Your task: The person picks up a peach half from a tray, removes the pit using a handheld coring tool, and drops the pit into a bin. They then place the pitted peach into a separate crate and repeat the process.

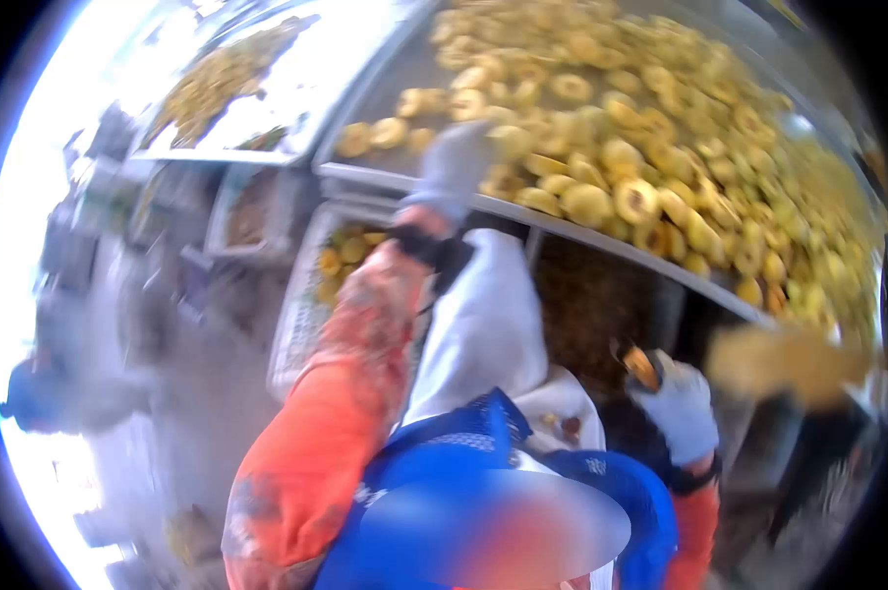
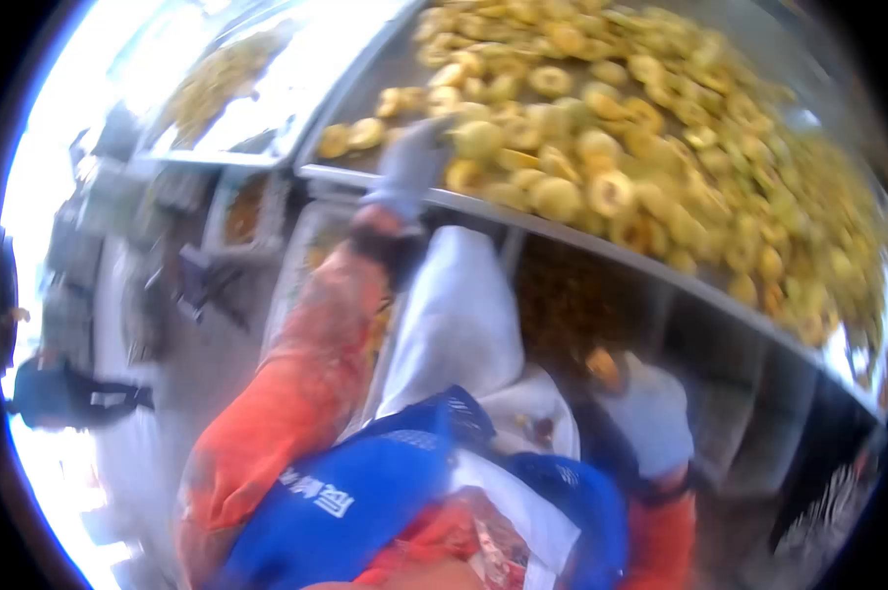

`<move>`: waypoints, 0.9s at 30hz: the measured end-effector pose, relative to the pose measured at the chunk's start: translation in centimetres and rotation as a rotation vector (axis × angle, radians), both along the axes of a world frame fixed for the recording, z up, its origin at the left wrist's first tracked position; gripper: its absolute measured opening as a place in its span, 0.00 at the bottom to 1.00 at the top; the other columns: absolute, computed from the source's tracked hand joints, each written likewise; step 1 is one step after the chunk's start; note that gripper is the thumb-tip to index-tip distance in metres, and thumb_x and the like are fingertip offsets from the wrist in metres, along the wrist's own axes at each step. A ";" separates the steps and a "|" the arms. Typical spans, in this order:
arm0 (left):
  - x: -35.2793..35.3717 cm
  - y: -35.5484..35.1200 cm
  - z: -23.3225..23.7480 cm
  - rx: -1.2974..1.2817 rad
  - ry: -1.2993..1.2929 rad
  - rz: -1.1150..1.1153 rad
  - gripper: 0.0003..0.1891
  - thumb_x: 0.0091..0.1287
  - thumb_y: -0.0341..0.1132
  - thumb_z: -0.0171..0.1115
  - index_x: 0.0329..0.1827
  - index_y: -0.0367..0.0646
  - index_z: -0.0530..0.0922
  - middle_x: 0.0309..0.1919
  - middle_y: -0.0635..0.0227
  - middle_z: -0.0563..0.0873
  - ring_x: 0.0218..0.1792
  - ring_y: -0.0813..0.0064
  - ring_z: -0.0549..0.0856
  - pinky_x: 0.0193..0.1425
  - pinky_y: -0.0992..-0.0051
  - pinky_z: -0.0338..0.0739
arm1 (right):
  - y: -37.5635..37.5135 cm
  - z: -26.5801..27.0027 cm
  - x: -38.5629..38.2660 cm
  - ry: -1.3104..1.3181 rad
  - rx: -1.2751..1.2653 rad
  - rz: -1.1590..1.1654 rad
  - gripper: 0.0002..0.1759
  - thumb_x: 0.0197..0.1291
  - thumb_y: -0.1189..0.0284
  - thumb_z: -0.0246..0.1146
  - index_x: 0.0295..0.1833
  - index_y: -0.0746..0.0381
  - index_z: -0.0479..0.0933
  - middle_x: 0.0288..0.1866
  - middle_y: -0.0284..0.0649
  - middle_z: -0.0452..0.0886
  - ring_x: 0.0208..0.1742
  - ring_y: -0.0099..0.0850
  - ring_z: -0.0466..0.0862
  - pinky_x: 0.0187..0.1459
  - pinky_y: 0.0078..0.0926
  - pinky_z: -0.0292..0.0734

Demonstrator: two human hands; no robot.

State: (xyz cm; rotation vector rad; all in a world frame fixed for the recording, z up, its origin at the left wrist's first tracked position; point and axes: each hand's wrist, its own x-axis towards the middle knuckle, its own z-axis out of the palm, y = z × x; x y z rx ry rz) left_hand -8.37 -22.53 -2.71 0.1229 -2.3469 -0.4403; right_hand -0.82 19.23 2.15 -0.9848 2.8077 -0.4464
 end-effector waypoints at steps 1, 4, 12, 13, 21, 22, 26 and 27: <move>-1.6 0.9 -0.5 -0.152 -0.165 0.032 0.07 0.63 0.32 0.57 0.39 0.45 0.83 0.32 0.58 0.85 0.34 0.62 0.86 0.35 0.67 0.79 | -0.2 -0.7 0.1 -0.099 -0.068 -0.022 0.14 0.50 0.63 0.69 0.41 0.55 0.78 0.27 0.46 0.81 0.31 0.47 0.81 0.34 0.43 0.76; -6.5 1.7 -3.6 -0.461 -0.370 0.201 0.07 0.56 0.33 0.58 0.34 0.46 0.84 0.35 0.63 0.84 0.39 0.62 0.82 0.37 0.65 0.78 | -1.2 -3.7 -0.7 -0.319 -0.075 -0.103 0.16 0.49 0.65 0.70 0.41 0.60 0.77 0.31 0.50 0.81 0.34 0.53 0.81 0.34 0.45 0.74; -10.6 2.1 -4.3 -0.182 -0.703 0.317 0.14 0.59 0.44 0.61 0.42 0.47 0.86 0.44 0.62 0.86 0.46 0.63 0.85 0.42 0.64 0.79 | -4.7 -11.6 -6.1 -0.531 -0.175 -0.025 0.23 0.48 0.67 0.71 0.50 0.64 0.77 0.40 0.55 0.82 0.41 0.51 0.83 0.43 0.40 0.76; -10.9 1.6 -4.5 -0.186 -0.709 0.292 0.16 0.58 0.45 0.62 0.43 0.47 0.86 0.45 0.62 0.86 0.45 0.62 0.86 0.42 0.64 0.80 | -5.3 -11.8 -6.5 -0.569 -0.168 -0.024 0.24 0.48 0.67 0.71 0.51 0.64 0.77 0.41 0.55 0.82 0.42 0.50 0.83 0.44 0.40 0.76; -3.9 -0.3 2.7 1.083 -0.129 -0.054 0.15 0.55 0.35 0.68 0.44 0.38 0.80 0.32 0.56 0.87 0.37 0.61 0.88 0.43 0.62 0.82 | -6.2 -10.3 -6.4 -0.498 -0.135 -0.007 0.28 0.47 0.65 0.74 0.53 0.66 0.78 0.46 0.53 0.84 0.46 0.44 0.84 0.49 0.36 0.78; -4.3 -1.0 1.0 1.402 0.051 -0.299 0.14 0.57 0.34 0.67 0.43 0.38 0.80 0.32 0.58 0.86 0.37 0.64 0.88 0.42 0.63 0.82 | -6.1 -9.8 -6.1 -0.456 -0.130 0.005 0.29 0.46 0.64 0.75 0.53 0.66 0.78 0.46 0.52 0.84 0.46 0.43 0.84 0.49 0.35 0.78; 2.3 0.4 2.9 1.884 0.270 -0.635 0.14 0.62 0.38 0.65 0.45 0.39 0.78 0.34 0.63 0.82 0.33 0.69 0.83 0.38 0.70 0.84 | -5.4 -7.0 -4.4 -0.296 -0.139 0.037 0.31 0.45 0.61 0.78 0.53 0.66 0.80 0.47 0.48 0.85 0.46 0.37 0.85 0.50 0.33 0.79; 3.5 1.4 2.9 1.881 0.266 -0.631 0.15 0.63 0.39 0.64 0.46 0.39 0.77 0.34 0.63 0.82 0.32 0.69 0.83 0.38 0.68 0.84 | -5.2 -6.4 -3.8 -0.285 -0.171 0.032 0.31 0.45 0.61 0.78 0.53 0.66 0.80 0.48 0.47 0.85 0.47 0.36 0.85 0.51 0.32 0.80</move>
